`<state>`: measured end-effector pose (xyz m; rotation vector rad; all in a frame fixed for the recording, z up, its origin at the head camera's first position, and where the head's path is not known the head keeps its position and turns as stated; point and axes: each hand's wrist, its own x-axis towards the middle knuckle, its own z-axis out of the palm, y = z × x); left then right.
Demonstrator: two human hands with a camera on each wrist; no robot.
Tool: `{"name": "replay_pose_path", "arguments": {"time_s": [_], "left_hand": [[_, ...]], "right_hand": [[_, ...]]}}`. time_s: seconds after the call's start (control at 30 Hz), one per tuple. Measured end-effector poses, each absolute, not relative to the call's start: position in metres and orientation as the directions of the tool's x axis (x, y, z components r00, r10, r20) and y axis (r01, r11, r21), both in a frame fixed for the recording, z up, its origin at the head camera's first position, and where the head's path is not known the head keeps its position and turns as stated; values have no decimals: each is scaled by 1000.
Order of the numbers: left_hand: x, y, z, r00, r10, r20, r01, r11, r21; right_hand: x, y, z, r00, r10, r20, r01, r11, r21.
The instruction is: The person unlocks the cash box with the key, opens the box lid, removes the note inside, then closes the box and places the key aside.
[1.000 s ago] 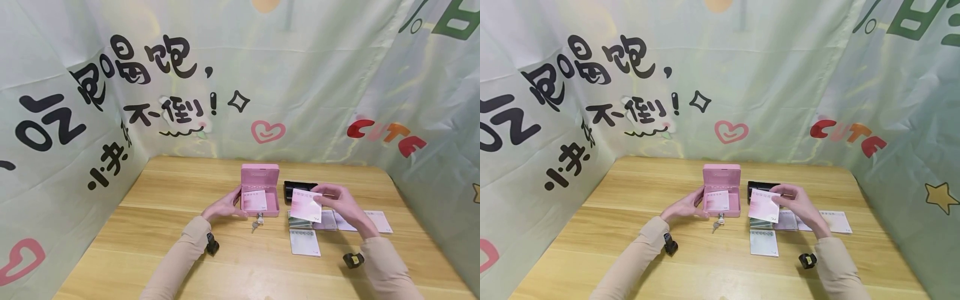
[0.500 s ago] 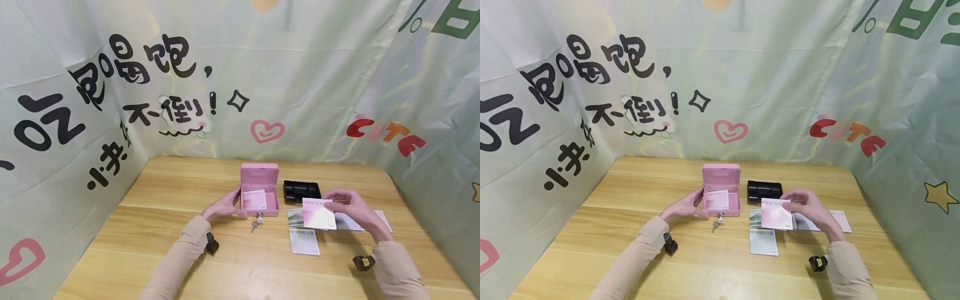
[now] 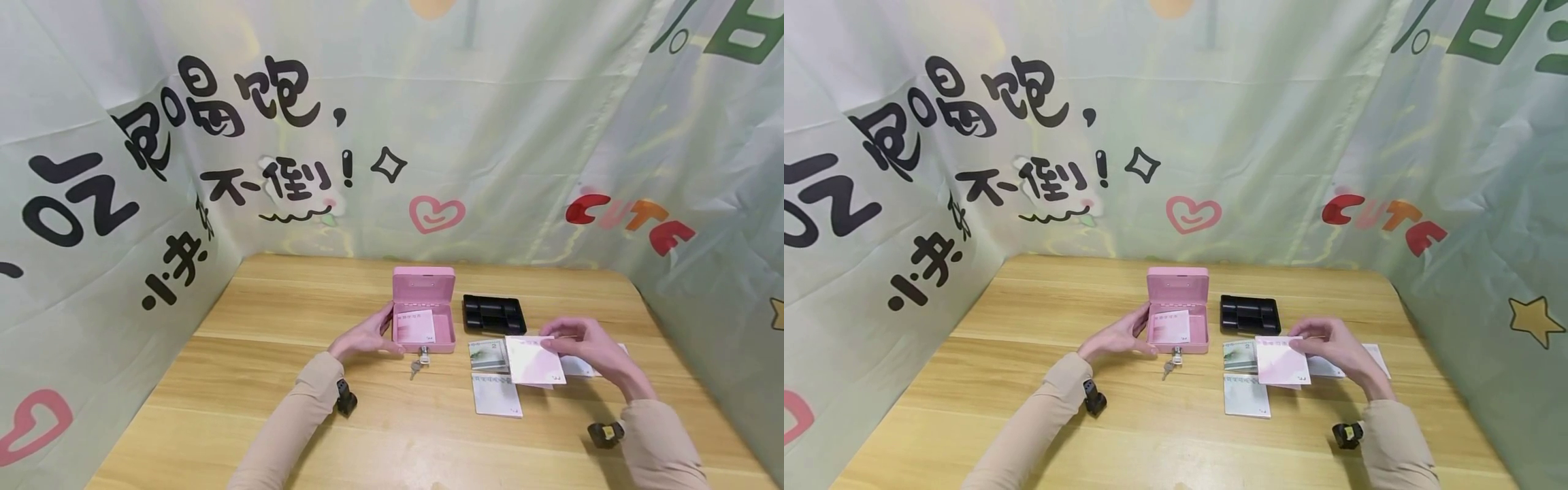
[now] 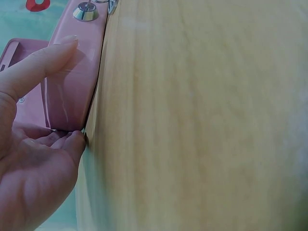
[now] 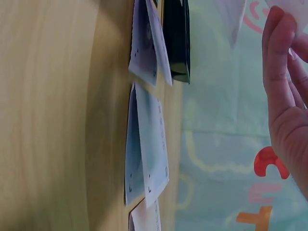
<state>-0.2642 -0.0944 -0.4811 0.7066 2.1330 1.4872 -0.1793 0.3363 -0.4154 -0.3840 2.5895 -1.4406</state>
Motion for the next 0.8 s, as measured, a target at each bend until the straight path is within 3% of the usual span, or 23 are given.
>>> {"name": "replay_pose_path", "arguments": {"time_s": [0.5,0.8], "left_hand": [[-263,-94,-481,-772,631,-74,137,279,951],[-264,-95,-483,-775,628,-73,147,292,945]], "right_hand": [[-177,347,-421,-948,-302,-103,-86,552,-829],[-177,354,-425,-907,-404,-121,-114,512,-851]]}}
